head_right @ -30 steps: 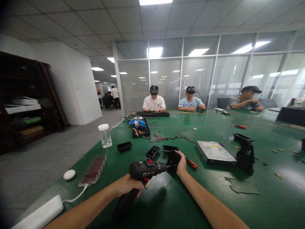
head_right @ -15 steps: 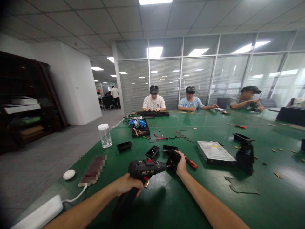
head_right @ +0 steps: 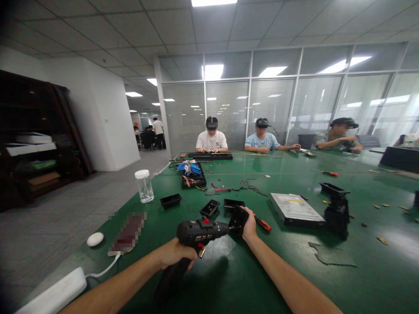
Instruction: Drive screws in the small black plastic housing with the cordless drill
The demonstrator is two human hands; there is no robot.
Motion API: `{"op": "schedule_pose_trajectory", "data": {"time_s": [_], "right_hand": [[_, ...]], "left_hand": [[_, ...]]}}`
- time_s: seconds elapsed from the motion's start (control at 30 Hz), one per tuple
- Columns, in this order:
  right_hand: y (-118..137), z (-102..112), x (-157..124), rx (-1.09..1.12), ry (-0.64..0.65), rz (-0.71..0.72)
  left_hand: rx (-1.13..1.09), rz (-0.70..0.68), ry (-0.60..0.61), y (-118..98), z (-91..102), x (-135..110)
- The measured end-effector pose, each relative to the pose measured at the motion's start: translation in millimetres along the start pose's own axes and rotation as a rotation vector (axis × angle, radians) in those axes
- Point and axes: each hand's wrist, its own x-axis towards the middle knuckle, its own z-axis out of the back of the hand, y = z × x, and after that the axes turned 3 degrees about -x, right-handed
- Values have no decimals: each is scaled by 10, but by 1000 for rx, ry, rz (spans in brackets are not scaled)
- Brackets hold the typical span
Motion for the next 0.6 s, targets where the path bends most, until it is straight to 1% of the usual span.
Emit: {"op": "schedule_pose_trajectory", "data": {"time_s": [0.17,0.37,0.47,0.6], "right_hand": [[24,-27,-45,-18,-10,14],[37,-43,-62,-28,-8,17],[23,-29,-39,-15,-15,17],[-4,4,4,6,-7,4]], "left_hand": [[4,45,-24,-44,-30,-26],[-11,31,-14,-60,-27,-24],[-14,47,-17,-57,-28,-20],[-13,33,-18,-48,-38,-17]]}}
